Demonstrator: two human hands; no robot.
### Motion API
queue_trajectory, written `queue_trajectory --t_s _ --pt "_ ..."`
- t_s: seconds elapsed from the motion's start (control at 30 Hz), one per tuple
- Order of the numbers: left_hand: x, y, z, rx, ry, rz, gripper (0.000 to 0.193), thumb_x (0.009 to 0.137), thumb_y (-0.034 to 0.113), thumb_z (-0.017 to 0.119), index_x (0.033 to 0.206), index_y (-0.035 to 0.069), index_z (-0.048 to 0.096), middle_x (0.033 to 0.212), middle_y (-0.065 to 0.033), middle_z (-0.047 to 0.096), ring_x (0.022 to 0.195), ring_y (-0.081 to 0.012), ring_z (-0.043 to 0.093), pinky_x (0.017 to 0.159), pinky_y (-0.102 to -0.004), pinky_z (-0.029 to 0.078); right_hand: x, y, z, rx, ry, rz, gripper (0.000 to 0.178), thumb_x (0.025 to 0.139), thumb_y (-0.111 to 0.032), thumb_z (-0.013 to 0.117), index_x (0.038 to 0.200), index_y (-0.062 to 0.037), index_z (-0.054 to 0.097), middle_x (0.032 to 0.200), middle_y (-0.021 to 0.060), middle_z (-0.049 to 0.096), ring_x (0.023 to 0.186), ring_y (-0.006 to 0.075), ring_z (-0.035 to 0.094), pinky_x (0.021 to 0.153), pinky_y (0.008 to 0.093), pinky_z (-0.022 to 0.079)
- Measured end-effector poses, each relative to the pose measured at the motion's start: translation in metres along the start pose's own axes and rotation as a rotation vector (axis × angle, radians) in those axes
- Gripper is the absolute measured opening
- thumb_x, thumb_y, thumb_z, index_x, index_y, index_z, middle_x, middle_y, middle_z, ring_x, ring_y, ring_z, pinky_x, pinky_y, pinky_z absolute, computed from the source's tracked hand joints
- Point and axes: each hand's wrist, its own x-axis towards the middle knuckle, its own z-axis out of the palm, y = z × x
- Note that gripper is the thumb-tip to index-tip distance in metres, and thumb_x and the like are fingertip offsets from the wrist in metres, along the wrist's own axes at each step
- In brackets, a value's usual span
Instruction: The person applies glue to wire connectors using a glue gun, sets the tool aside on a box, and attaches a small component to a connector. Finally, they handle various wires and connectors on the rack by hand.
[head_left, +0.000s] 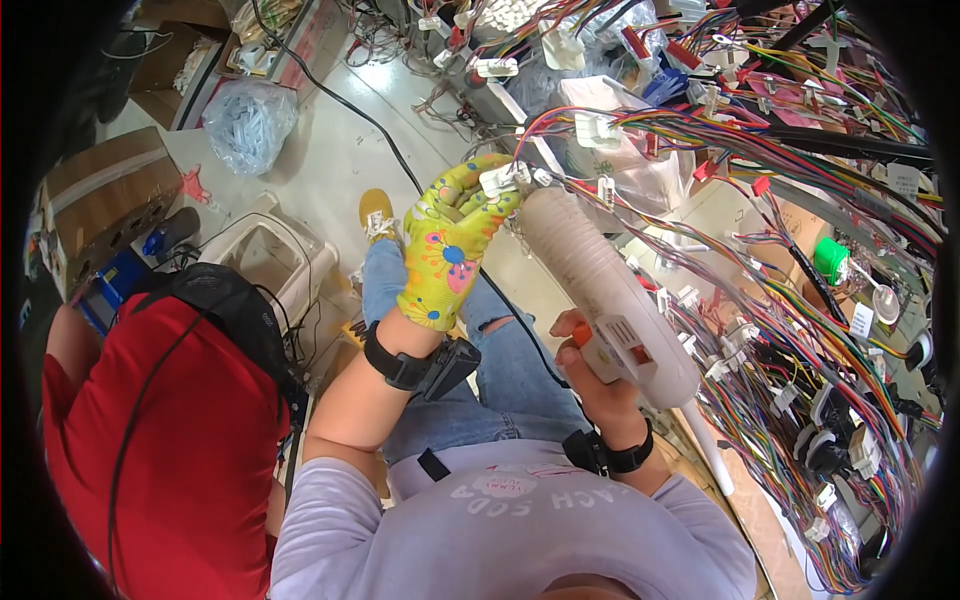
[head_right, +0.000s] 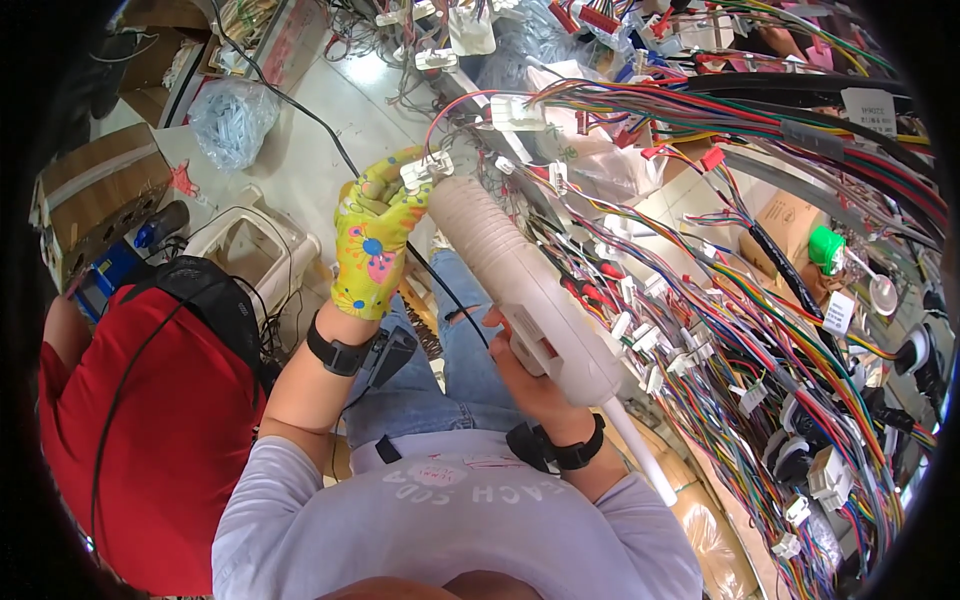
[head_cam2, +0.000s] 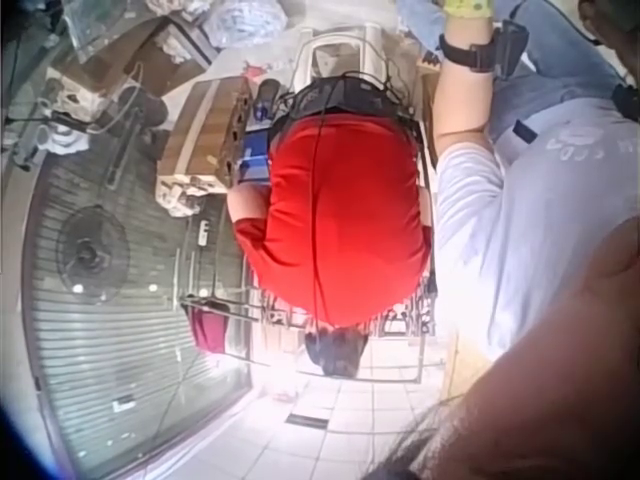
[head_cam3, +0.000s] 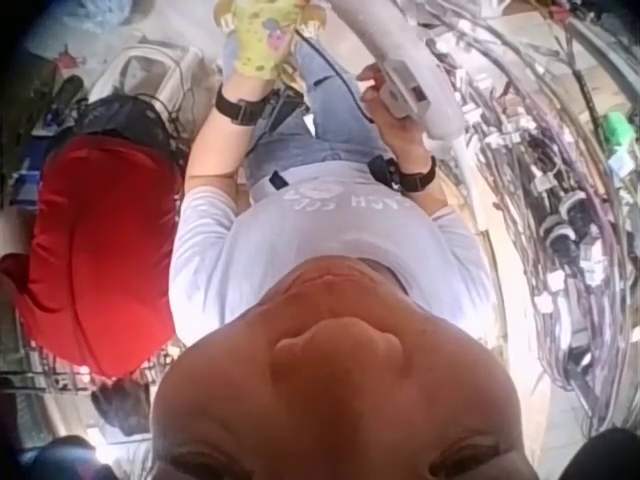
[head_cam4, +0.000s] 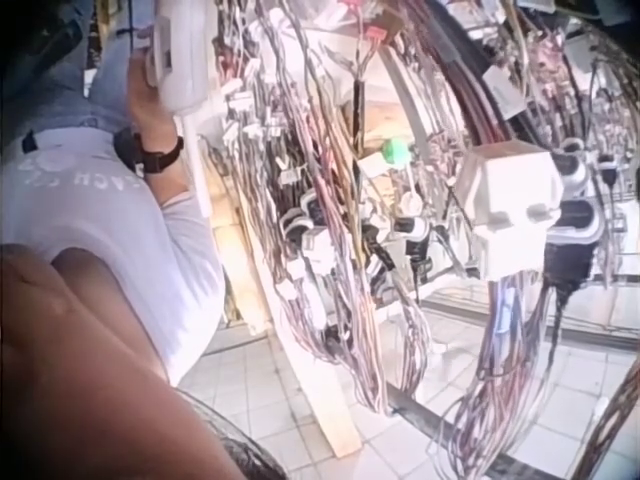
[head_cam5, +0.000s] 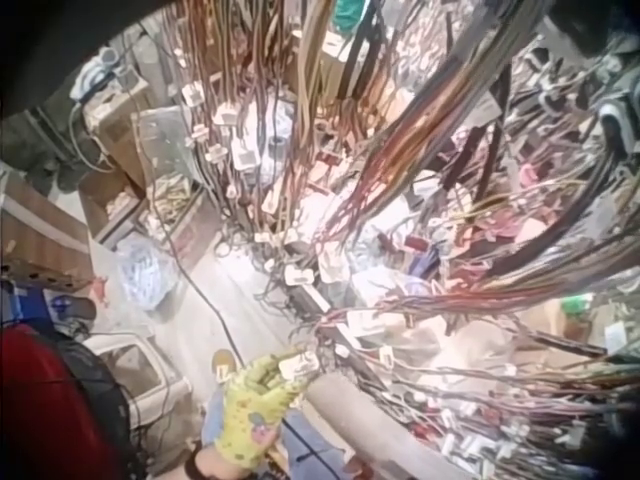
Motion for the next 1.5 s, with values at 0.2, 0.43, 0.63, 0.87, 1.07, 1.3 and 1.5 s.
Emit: queue_trajectory --t_s 0.2,0.43,0.63,0.87,1.07,1.3,1.5 --pt "0.0008 0.0011 0.001 -0.004 0.022 0.012 0.037 0.081 -0.003 0.058 0.117 -0.005 0.054 0.106 -0.0109 0.063 0.094 -0.0141 0.06 0.082 -0.0243 0.047 -0.0029 -0.001 -0.0016 -0.092 -0.06 0.068 0.043 0.082 0.005 0.055 0.124 -0.0023 0.044 0.101 0.0096 0.055 0.079 0.0111 0.051 0.062 0.0219 0.044" --pt "-0.0012 -0.0001 0.0018 0.048 0.05 -0.008 0.037 0.082 -0.003 0.057 0.119 -0.004 0.053 0.108 -0.0104 0.062 0.095 -0.0144 0.06 0.083 -0.0243 0.047 -0.0022 -0.0014 -0.0023 -0.101 -0.068 0.036 0.043 0.082 0.005 0.055 0.123 -0.002 0.044 0.1 0.0094 0.055 0.078 0.0115 0.052 0.063 0.0224 0.045" --pt "-0.0015 0.0003 0.0029 0.021 0.049 0.017 0.033 0.084 0.0 0.059 0.117 -0.004 0.054 0.107 -0.0096 0.063 0.096 -0.0142 0.06 0.085 -0.0243 0.046 -0.0009 -0.0014 -0.0023 -0.082 -0.028 0.052 0.043 0.081 0.006 0.054 0.122 -0.0022 0.045 0.1 0.0098 0.056 0.079 0.0118 0.053 0.064 0.0227 0.045" --pt "-0.0012 0.0026 0.0033 0.002 0.051 -0.008 0.032 0.084 0.001 0.06 0.115 -0.004 0.056 0.105 -0.009 0.063 0.095 -0.0133 0.06 0.085 -0.0235 0.046 -0.0021 0.0009 -0.002 -0.099 -0.028 0.021 0.044 0.08 0.007 0.054 0.122 -0.0013 0.044 0.099 0.0103 0.056 0.08 0.0121 0.053 0.064 0.0229 0.045" --pt "0.0 0.003 0.0042 0.009 0.079 -0.004 0.031 0.084 0.001 0.061 0.115 -0.004 0.056 0.105 -0.0092 0.063 0.096 -0.0132 0.06 0.086 -0.0233 0.045 0.0007 -0.0006 -0.005 -0.105 -0.048 0.017 0.042 0.081 0.005 0.055 0.121 -0.0004 0.044 0.097 0.0105 0.056 0.08 0.0128 0.053 0.065 0.024 0.046" --pt "-0.0002 0.0012 0.0026 0.023 0.065 0.001 0.031 0.084 0.002 0.061 0.114 -0.004 0.056 0.106 -0.0091 0.063 0.096 -0.0136 0.06 0.087 -0.0236 0.045 0.0009 -0.0017 -0.0033 -0.068 -0.005 0.02 0.04 0.082 0.004 0.054 0.12 -0.0013 0.045 0.096 0.01 0.056 0.08 0.013 0.053 0.066 0.0248 0.046" --pt "-0.0002 -0.0031 0.001 -0.003 0.059 0.007 0.033 0.085 0.004 0.062 0.116 -0.004 0.054 0.107 -0.0086 0.062 0.098 -0.0136 0.059 0.087 -0.0238 0.045 0.0008 0.0012 -0.0045 -0.032 0.068 0.011 0.038 0.077 0.007 0.06 0.113 -0.0009 0.052 0.094 0.009 0.062 0.082 0.0135 0.06 0.068 0.0247 0.049"
